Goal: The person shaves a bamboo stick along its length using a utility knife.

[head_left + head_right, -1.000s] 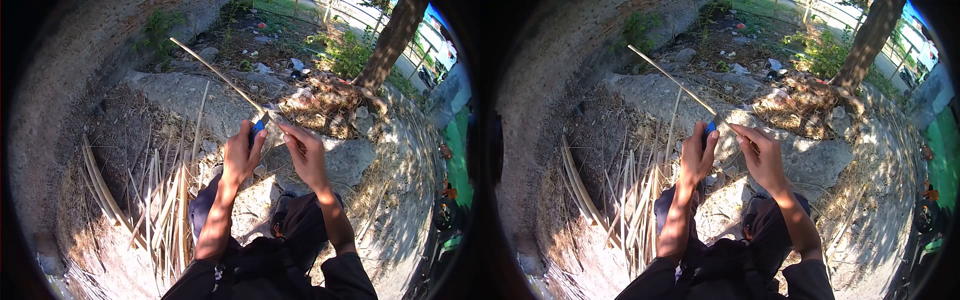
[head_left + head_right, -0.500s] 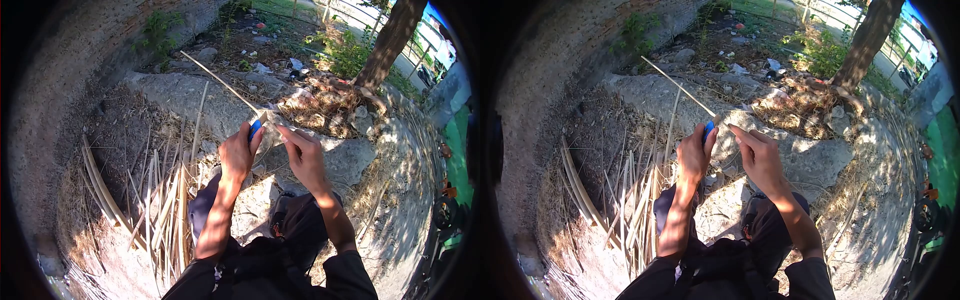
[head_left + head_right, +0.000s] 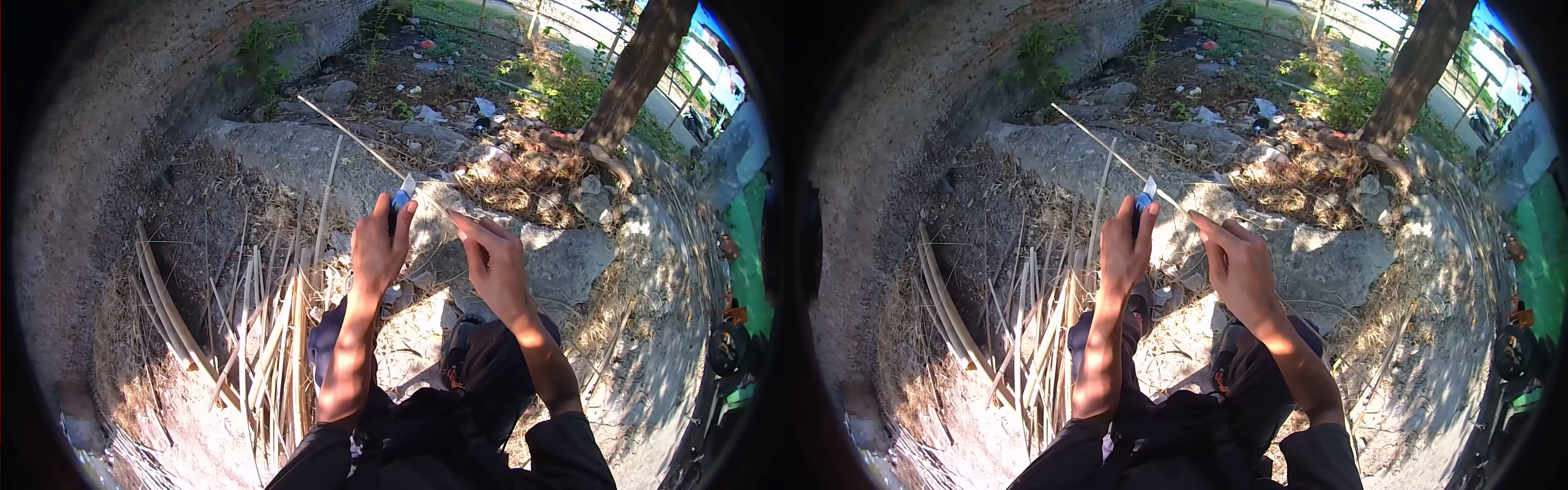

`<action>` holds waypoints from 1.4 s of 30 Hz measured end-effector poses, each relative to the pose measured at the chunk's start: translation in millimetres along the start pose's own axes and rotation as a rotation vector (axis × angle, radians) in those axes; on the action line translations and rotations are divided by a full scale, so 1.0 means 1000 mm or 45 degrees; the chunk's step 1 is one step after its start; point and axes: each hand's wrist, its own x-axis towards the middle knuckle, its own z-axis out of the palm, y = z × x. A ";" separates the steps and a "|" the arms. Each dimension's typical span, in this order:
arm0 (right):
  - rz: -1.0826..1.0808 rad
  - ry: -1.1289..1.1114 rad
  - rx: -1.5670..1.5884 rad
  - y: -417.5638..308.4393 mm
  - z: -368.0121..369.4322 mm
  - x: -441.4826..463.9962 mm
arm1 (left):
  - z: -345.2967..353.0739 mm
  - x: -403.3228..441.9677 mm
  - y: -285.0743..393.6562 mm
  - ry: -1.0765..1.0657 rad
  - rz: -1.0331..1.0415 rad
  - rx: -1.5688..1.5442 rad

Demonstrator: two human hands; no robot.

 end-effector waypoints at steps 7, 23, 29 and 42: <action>-0.041 0.109 0.039 0.001 0.003 0.002 | 0.003 -0.008 0.005 -0.134 0.144 -0.265; -0.025 0.061 -0.006 -0.004 -0.004 0.001 | 0.007 -0.010 0.006 -0.025 0.228 -0.039; 0.008 0.039 -0.029 -0.004 -0.003 0.001 | 0.012 -0.008 0.004 0.040 0.270 0.053; 0.041 0.043 -0.103 0.002 -0.005 0.002 | 0.018 -0.004 0.011 0.076 0.228 0.123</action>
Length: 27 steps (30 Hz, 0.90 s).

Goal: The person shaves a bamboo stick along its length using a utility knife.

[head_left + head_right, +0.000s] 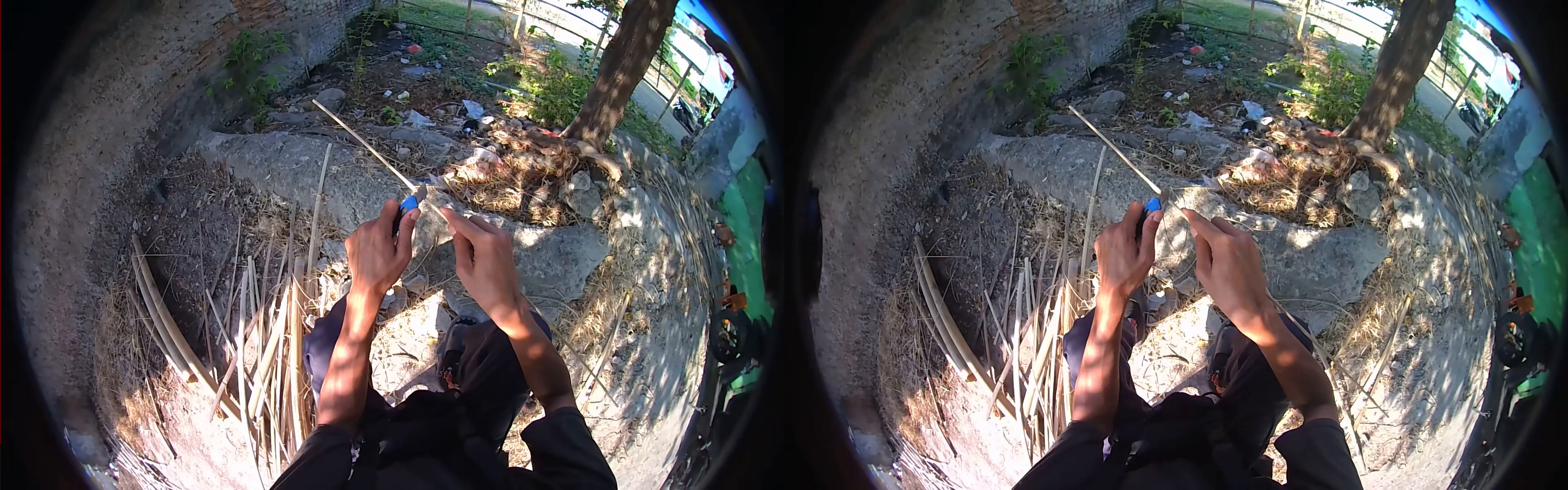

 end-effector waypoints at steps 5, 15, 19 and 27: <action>-0.053 0.056 -0.118 -0.003 -0.002 -0.001 | 0.004 0.001 0.004 0.050 -0.008 0.057; -0.100 0.066 -0.131 -0.005 -0.004 -0.001 | 0.008 0.005 0.003 0.074 0.021 0.080; -0.082 0.051 -0.174 -0.005 -0.004 -0.002 | 0.011 0.005 0.003 0.067 0.035 0.100; 0.022 -0.027 0.130 0.002 -0.014 -0.050 | -0.080 0.061 -0.093 0.555 -0.351 -0.023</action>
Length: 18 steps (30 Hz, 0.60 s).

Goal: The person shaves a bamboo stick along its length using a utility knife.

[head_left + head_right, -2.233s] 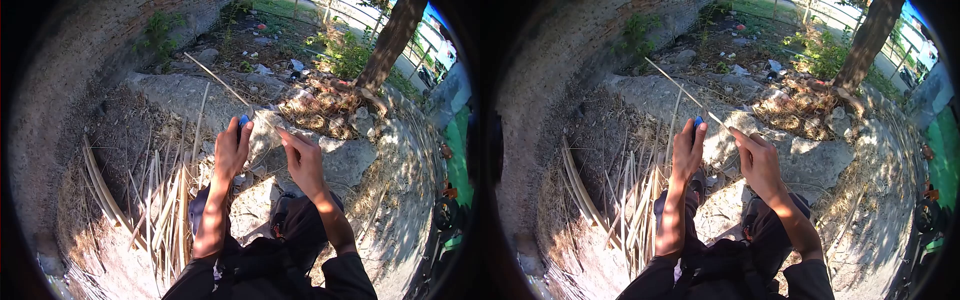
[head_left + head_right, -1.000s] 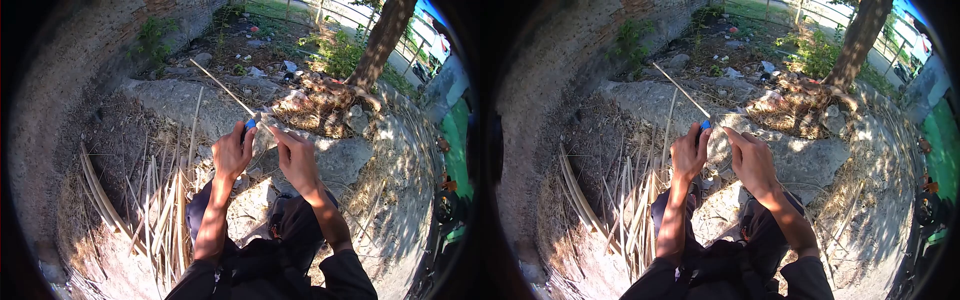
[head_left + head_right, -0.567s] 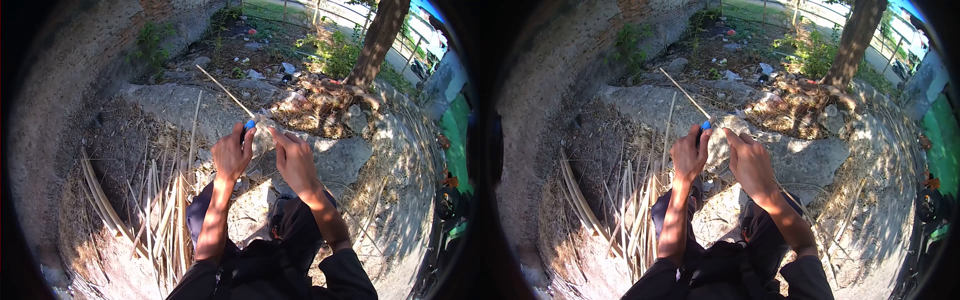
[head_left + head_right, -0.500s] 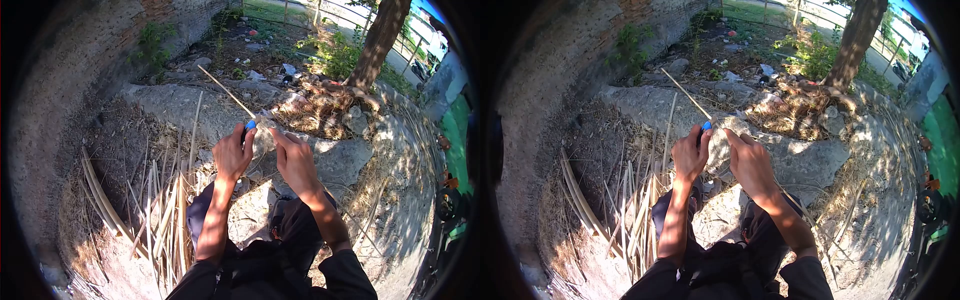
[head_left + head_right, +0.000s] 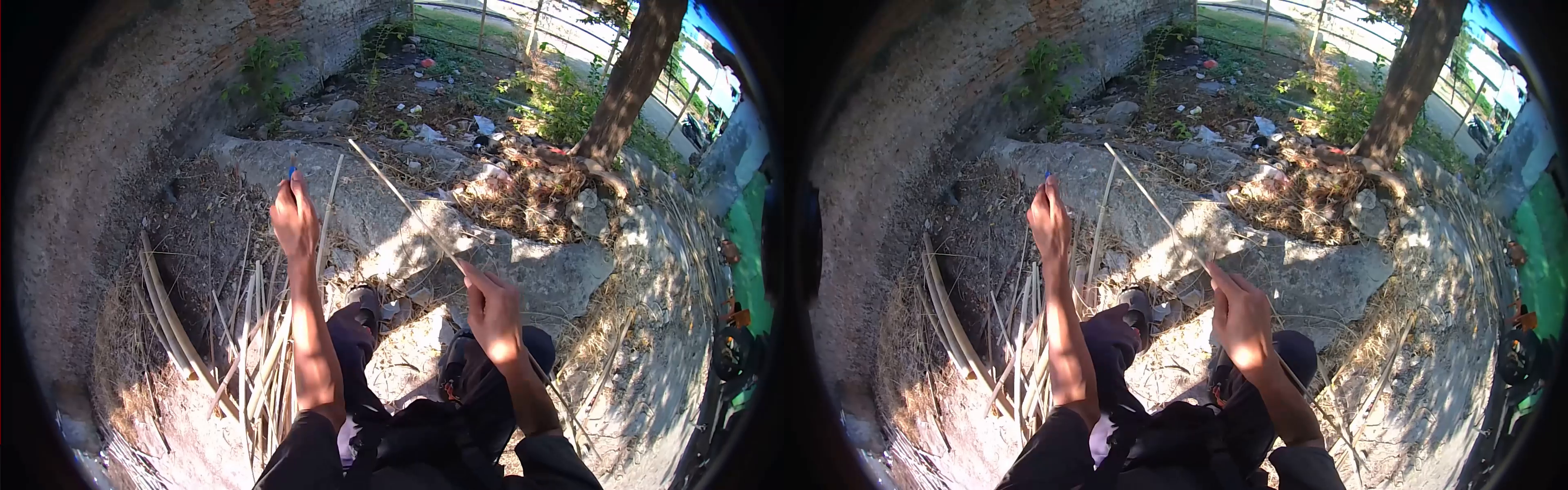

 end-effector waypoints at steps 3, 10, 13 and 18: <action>0.146 0.096 -0.049 0.019 0.006 0.001 | 0.005 -0.036 -0.004 0.043 0.065 -0.083; 0.010 0.134 -0.052 0.002 -0.005 0.039 | 0.031 -0.093 0.042 -0.465 0.231 -0.196; -0.034 0.075 0.003 -0.009 -0.002 0.048 | 0.035 -0.104 0.054 -0.578 0.238 -0.176; -0.044 -0.014 -0.114 -0.012 0.004 0.051 | 0.041 -0.111 0.061 -0.598 0.352 -0.208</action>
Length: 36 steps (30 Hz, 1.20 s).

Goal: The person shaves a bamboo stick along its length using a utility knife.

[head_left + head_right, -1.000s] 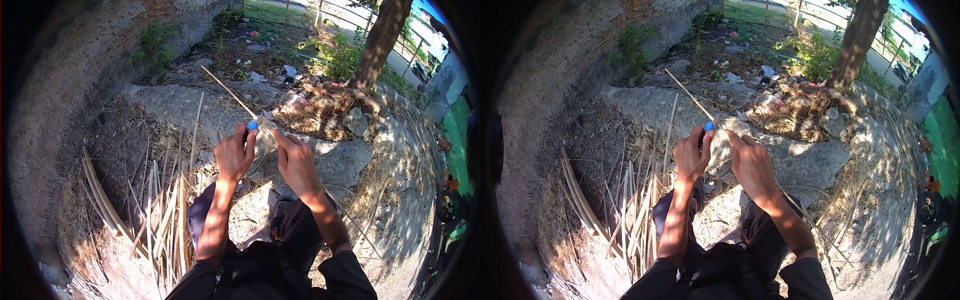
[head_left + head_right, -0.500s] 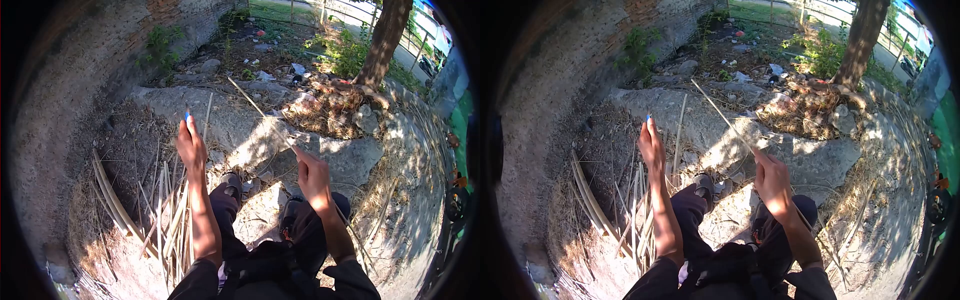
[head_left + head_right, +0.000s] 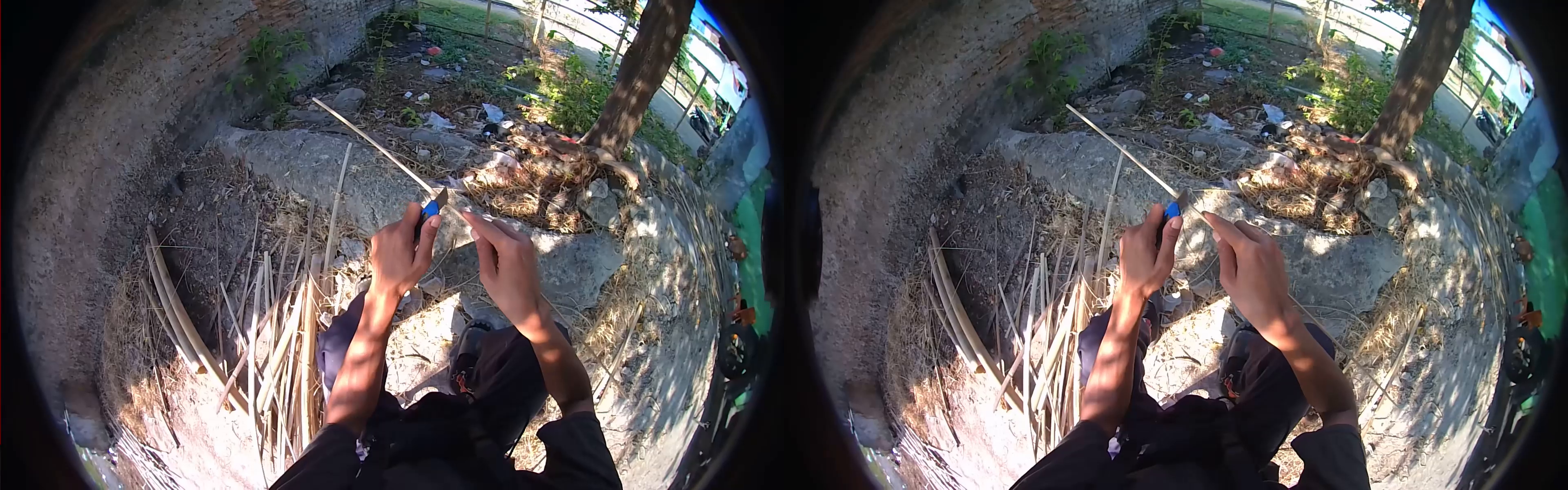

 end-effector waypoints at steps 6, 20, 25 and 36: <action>-0.021 0.075 -0.015 0.011 0.005 -0.006 | 0.008 0.000 0.007 -0.006 0.004 0.010; -0.036 0.093 -0.223 0.007 0.011 -0.018 | 0.003 0.006 -0.002 0.051 -0.019 0.257; -0.103 0.239 -0.185 0.005 -0.002 -0.051 | -0.074 0.049 -0.084 0.556 -0.507 0.120; -0.013 0.152 -0.028 0.013 0.005 -0.010 | -0.011 -0.001 -0.002 -0.029 0.040 -0.079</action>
